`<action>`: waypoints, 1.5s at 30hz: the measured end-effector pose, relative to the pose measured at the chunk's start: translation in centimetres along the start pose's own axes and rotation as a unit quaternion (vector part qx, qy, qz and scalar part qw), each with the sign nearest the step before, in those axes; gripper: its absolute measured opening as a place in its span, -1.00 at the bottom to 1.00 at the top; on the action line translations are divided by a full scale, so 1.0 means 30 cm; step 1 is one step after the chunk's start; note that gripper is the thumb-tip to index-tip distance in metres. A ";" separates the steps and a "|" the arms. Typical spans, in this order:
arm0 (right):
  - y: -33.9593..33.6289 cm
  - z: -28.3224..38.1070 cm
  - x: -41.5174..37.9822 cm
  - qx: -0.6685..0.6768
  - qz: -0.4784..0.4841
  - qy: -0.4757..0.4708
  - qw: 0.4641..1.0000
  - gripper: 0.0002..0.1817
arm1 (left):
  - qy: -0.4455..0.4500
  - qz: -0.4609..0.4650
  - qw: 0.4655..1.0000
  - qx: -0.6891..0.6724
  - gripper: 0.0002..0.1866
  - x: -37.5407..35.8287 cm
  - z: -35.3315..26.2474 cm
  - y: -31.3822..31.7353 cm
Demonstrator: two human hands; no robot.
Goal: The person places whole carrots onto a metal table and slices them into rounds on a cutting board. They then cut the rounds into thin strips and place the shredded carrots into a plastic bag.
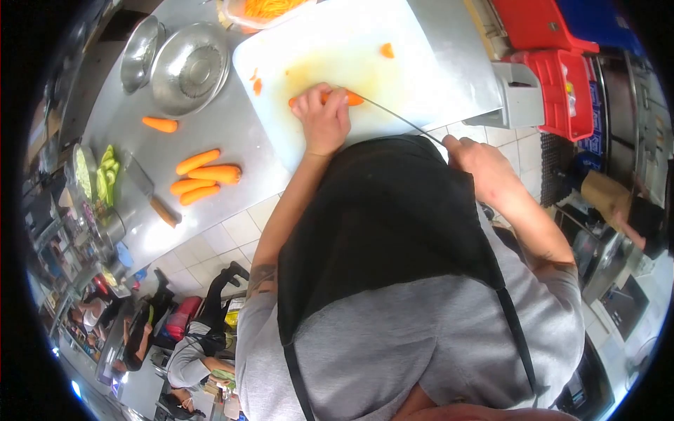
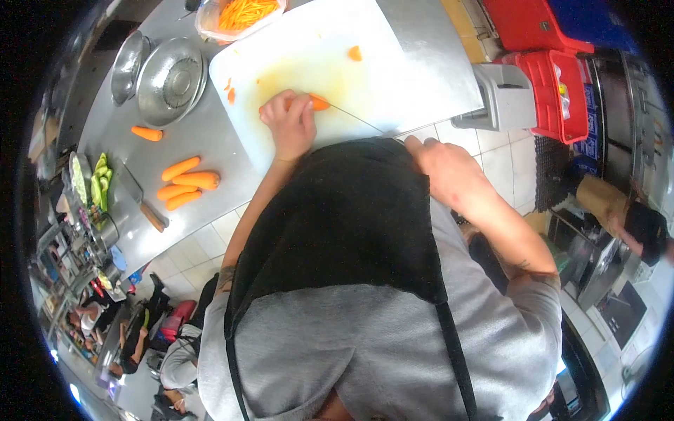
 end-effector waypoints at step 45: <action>0.019 -0.029 0.039 0.032 -0.068 -0.057 0.996 -0.76 | 0.004 -0.001 1.000 0.014 -0.88 -0.002 0.001 0.000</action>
Point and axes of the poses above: each hand's wrist, its own x-axis towards the middle knuckle, its own y-axis out of the palm, z = x × y, the point moved 3 cm from there along x, towards the middle knuckle, and after that the axes turned 8 degrees about -y, right-handed, at the moved point
